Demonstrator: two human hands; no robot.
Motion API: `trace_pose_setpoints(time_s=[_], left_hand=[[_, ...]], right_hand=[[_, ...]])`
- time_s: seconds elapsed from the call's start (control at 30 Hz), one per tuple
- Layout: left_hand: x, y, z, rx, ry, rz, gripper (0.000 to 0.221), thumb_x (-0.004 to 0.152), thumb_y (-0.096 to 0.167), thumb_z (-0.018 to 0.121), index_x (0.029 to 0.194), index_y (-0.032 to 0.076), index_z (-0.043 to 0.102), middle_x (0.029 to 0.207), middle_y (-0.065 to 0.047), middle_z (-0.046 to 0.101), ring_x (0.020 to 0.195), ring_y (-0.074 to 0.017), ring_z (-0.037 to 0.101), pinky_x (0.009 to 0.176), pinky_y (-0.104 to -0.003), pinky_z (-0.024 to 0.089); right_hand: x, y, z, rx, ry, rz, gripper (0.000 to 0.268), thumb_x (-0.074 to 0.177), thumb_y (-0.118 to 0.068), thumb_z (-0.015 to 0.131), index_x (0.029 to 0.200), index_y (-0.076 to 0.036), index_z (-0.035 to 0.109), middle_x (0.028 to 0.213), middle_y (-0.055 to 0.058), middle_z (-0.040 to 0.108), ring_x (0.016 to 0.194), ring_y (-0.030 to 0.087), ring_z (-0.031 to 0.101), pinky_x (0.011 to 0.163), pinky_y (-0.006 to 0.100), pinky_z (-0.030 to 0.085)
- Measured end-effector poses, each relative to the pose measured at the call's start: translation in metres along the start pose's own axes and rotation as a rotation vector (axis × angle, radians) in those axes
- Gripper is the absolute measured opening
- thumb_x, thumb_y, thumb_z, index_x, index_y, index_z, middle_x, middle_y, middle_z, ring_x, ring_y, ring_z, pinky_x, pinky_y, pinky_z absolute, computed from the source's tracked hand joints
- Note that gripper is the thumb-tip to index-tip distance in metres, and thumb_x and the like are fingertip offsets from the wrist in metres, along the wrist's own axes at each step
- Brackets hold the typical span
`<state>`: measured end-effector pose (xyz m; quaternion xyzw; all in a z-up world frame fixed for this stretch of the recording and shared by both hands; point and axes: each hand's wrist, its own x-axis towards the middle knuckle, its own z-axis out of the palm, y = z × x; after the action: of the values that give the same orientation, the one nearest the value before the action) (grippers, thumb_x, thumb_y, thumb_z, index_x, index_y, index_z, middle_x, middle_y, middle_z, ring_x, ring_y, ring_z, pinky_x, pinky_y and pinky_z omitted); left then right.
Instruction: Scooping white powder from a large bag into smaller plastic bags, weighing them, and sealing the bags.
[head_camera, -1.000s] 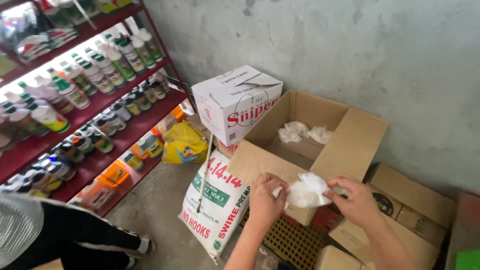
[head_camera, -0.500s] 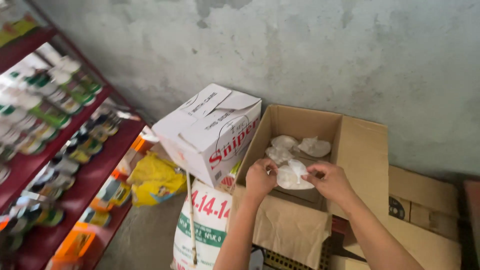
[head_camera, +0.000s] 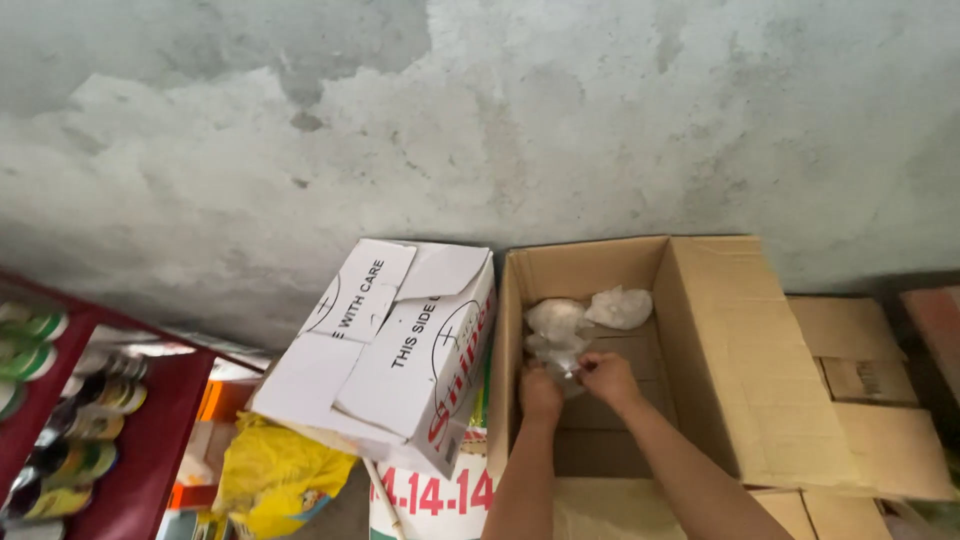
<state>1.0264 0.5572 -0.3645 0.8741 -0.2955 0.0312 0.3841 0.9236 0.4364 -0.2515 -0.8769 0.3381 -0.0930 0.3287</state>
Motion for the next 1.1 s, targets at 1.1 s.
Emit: trace_pose_setpoints(time_s=[1.1], left_hand=[[-0.172,0.425,-0.196,-0.623,-0.436,0.484,0.031,0.088,0.005,0.065,0.119,0.008,0.065,0.116,-0.013,0.068,0.105,-0.0296,0.067,0.091,-0.041,0.054]], right_hand=[[-0.318,0.01,-0.23,1.033,0.917,-0.003,0.055,0.098,-0.002,0.056,0.151,-0.003,0.041,0.149,0.013,0.053,0.141,0.023,0.05,0.113,0.036,0.043]])
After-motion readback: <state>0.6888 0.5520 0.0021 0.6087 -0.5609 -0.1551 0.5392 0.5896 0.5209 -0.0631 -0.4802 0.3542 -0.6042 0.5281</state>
